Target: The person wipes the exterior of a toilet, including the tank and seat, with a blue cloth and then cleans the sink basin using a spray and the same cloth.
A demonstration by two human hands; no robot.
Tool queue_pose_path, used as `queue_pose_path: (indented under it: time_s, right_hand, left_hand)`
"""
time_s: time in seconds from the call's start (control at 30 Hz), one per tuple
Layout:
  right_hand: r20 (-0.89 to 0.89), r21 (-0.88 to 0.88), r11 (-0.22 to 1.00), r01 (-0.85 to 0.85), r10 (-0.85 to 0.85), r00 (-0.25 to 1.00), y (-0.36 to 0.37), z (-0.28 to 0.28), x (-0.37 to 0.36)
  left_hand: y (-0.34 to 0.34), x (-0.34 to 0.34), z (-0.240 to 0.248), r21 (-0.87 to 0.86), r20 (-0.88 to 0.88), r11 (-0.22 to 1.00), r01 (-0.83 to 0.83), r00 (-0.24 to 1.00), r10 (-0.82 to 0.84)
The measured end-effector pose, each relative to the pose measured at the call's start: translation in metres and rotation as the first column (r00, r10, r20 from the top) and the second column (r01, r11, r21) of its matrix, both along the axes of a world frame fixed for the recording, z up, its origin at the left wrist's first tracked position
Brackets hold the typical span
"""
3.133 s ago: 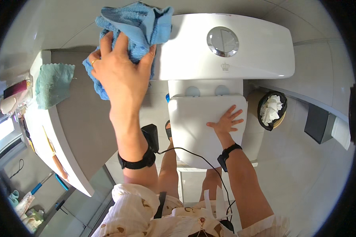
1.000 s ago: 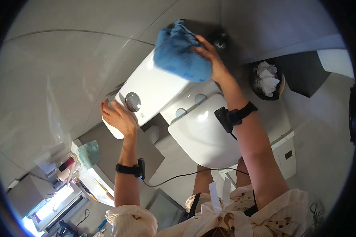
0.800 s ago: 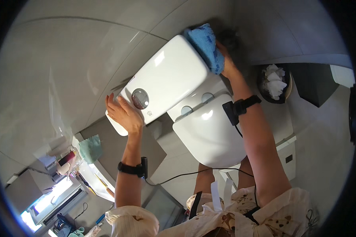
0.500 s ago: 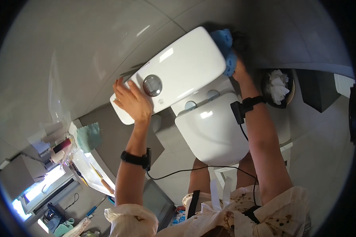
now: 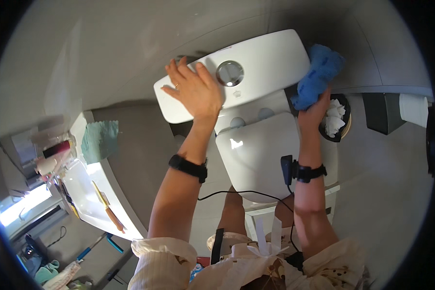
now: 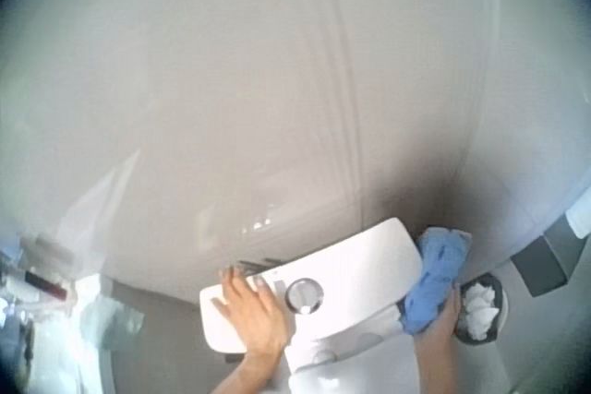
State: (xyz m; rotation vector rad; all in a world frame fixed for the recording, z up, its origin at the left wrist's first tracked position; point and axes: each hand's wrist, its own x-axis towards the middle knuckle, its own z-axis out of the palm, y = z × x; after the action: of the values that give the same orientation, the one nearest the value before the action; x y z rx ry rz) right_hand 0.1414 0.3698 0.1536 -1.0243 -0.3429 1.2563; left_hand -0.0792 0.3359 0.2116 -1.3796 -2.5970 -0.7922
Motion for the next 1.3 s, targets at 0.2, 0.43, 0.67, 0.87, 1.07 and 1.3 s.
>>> queue_pose_path:
  time_s: [0.2,0.43,0.67,0.87,1.07,1.3]
  right_hand:
    - [0.939,0.224,0.975,-0.003,-0.215,0.269,-0.013,0.042,-0.047]
    - [0.915,0.1,0.932,-0.348,-0.224,-0.336,0.01,0.079,-0.073]
    - [0.873,0.037,0.844,-0.536,-0.288,-0.393,-0.02,0.085,-0.144]
    - [0.949,-0.004,0.64,-0.769,-0.24,-0.205,-0.066,0.091,-0.219]
    - [0.965,0.017,0.408,-0.913,-0.246,-0.092,-0.056,0.093,-0.204]
    - [0.962,-0.015,0.332,-0.943,-0.251,-0.104,-0.06,0.094,-0.121]
  left_hand:
    - [-0.005,-0.005,-0.004,0.338,0.121,0.941,-0.017,0.992,-0.025]
    - [-0.025,-0.012,0.003,0.68,0.428,0.718,-0.151,0.876,-0.222]
    - [-0.087,-0.048,-0.018,0.551,0.656,0.678,-0.486,0.755,0.008]
    - [-0.111,-0.045,-0.041,0.187,0.973,0.65,-0.737,0.231,-0.019]
    - [-0.135,-0.017,-0.059,0.103,0.994,0.615,-0.782,0.1,-0.039]
    - [-0.127,-0.007,-0.042,0.097,0.989,0.686,-0.721,0.149,0.017]
